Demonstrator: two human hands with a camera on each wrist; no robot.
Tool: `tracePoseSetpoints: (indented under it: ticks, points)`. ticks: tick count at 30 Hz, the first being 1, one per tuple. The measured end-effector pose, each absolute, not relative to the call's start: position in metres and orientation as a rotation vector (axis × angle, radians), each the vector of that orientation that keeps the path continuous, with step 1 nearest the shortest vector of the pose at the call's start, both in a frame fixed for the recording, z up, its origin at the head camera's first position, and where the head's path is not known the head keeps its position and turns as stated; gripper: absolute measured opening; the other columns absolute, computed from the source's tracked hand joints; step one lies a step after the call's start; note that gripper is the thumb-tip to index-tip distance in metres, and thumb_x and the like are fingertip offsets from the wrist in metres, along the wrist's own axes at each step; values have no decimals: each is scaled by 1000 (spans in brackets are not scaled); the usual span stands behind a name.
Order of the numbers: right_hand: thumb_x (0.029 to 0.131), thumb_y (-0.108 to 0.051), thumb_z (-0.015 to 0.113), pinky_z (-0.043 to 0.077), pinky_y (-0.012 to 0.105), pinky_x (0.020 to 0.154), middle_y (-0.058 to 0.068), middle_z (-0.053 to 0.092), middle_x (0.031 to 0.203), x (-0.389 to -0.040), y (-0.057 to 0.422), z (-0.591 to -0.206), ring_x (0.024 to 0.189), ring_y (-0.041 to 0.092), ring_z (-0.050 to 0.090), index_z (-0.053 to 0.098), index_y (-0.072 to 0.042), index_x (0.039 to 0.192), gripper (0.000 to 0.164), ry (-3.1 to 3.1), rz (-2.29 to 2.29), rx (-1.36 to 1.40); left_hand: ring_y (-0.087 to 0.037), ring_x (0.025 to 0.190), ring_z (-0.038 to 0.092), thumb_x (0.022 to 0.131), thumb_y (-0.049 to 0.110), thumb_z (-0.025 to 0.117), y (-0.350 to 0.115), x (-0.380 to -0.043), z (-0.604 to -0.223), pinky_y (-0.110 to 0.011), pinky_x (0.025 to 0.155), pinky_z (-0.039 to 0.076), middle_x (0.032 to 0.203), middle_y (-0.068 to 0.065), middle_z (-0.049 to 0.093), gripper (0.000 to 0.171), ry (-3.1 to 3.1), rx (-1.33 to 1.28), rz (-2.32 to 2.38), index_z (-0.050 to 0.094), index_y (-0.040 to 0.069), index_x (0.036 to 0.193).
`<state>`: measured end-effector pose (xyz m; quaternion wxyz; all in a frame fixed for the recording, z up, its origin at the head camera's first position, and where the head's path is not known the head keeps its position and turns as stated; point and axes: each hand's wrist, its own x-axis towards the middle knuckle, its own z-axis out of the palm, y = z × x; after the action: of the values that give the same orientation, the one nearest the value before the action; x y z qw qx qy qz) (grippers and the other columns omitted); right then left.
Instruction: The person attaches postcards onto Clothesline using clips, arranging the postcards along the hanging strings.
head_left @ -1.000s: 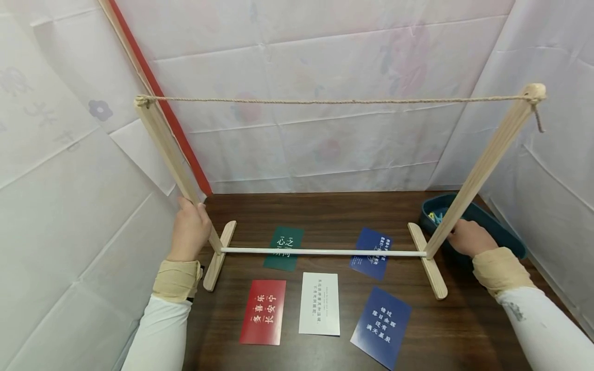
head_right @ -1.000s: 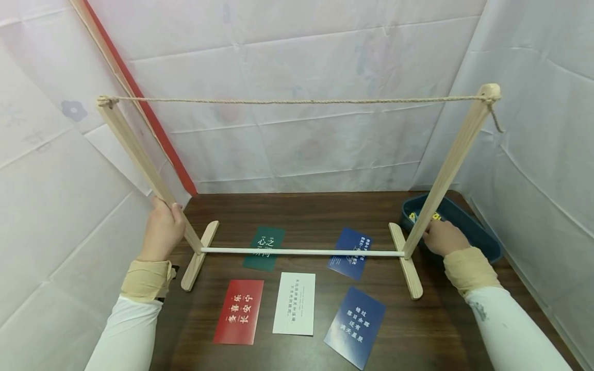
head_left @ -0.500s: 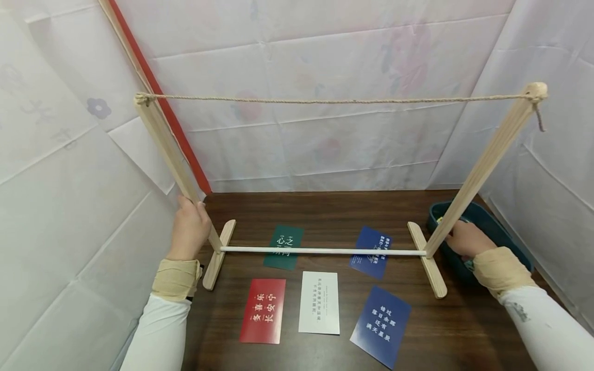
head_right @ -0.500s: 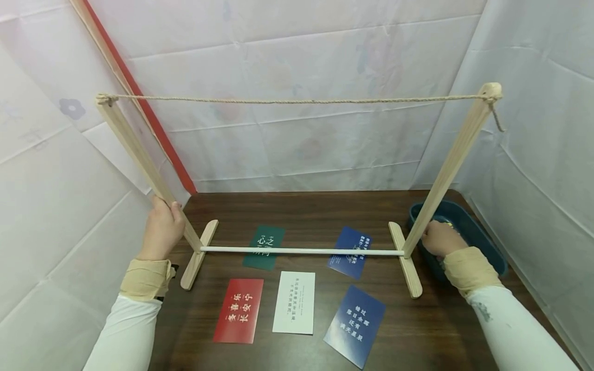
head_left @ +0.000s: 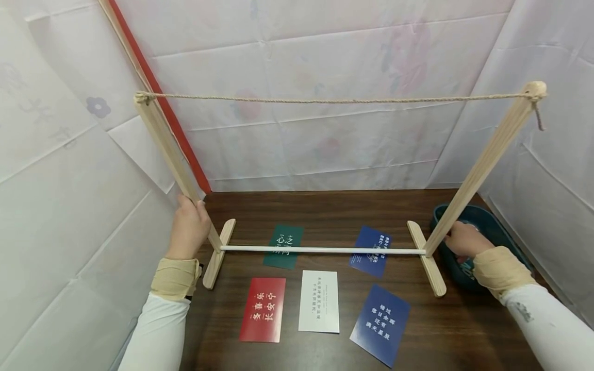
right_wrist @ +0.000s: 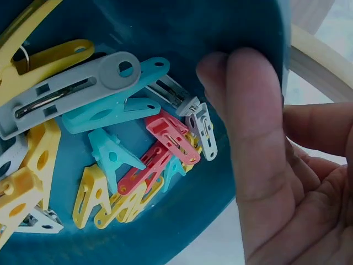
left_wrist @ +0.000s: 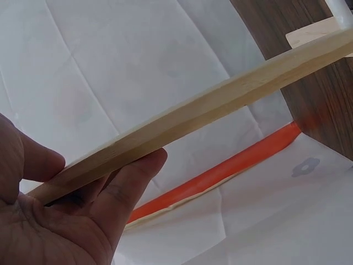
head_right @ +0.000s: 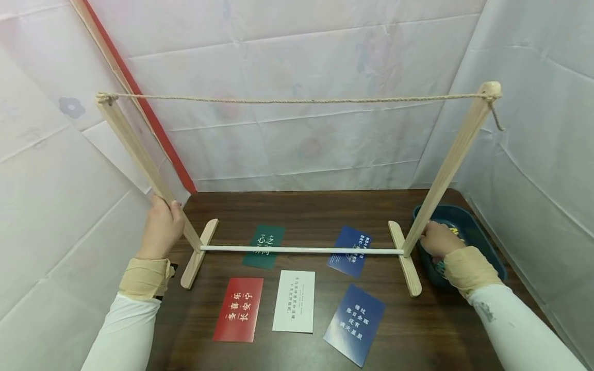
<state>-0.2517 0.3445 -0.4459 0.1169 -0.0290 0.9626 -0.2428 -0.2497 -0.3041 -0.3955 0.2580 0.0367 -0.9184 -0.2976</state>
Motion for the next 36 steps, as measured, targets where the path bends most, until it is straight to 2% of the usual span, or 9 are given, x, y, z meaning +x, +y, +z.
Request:
tracePoseSetpoints:
  ticks: [5, 10, 14, 18, 25, 30, 36]
  points:
    - [109, -5, 47, 60, 39, 54, 33, 66, 97, -252, 345, -443, 57, 24, 68, 51, 21, 138, 39, 2803, -700, -73, -67, 86, 67, 112, 15, 42, -304, -248, -396, -74, 69, 51, 93, -45, 63, 38, -2474, 84, -790, 41, -19, 129]
    - [111, -10, 46, 62, 40, 59, 20, 65, 84, -254, 352, -440, 64, 23, 69, 55, 21, 135, 40, 2747, -720, -55, -65, 85, 67, 111, 18, 48, -305, -243, -393, -72, 66, 50, 93, -41, 64, 36, -2480, 101, -753, 46, -15, 123]
    - [112, -12, 47, 62, 39, 60, 19, 68, 83, -254, 357, -432, 67, 25, 70, 60, 19, 128, 37, 2736, -730, -44, -57, 89, 71, 109, 23, 53, -306, -238, -392, -65, 69, 55, 100, -36, 69, 38, -2483, 129, -755, 51, -11, 124]
    - [110, -12, 51, 63, 39, 60, 21, 71, 88, -253, 362, -424, 68, 25, 72, 58, 21, 130, 40, 2758, -698, -49, -47, 92, 74, 106, 26, 58, -306, -233, -393, -57, 74, 57, 104, -30, 71, 42, -2463, 150, -762, 53, -9, 129]
    - [109, -16, 53, 52, 35, 55, 5, 59, 62, -253, 366, -417, 55, 17, 60, 54, 26, 132, 49, 2781, -644, -96, -47, 90, 73, 103, 23, 65, -300, -219, -391, -62, 74, 54, 109, -28, 70, 43, -2403, 120, -727, 55, -8, 130]
    - [107, -16, 58, 59, 40, 60, 8, 63, 68, -253, 372, -411, 63, 20, 67, 56, 26, 129, 47, 2803, -610, -95, -44, 83, 70, 100, 20, 70, -292, -211, -388, -60, 70, 52, 105, -26, 65, 38, -2347, 72, -675, 57, -9, 122]
    - [105, -16, 62, 58, 41, 63, 20, 71, 85, -255, 378, -404, 71, 24, 67, 60, 25, 126, 46, 2817, -545, -88, -42, 76, 67, 98, 16, 73, -278, -202, -383, -59, 66, 53, 94, -24, 66, 31, -2306, -59, -592, 61, -9, 112]
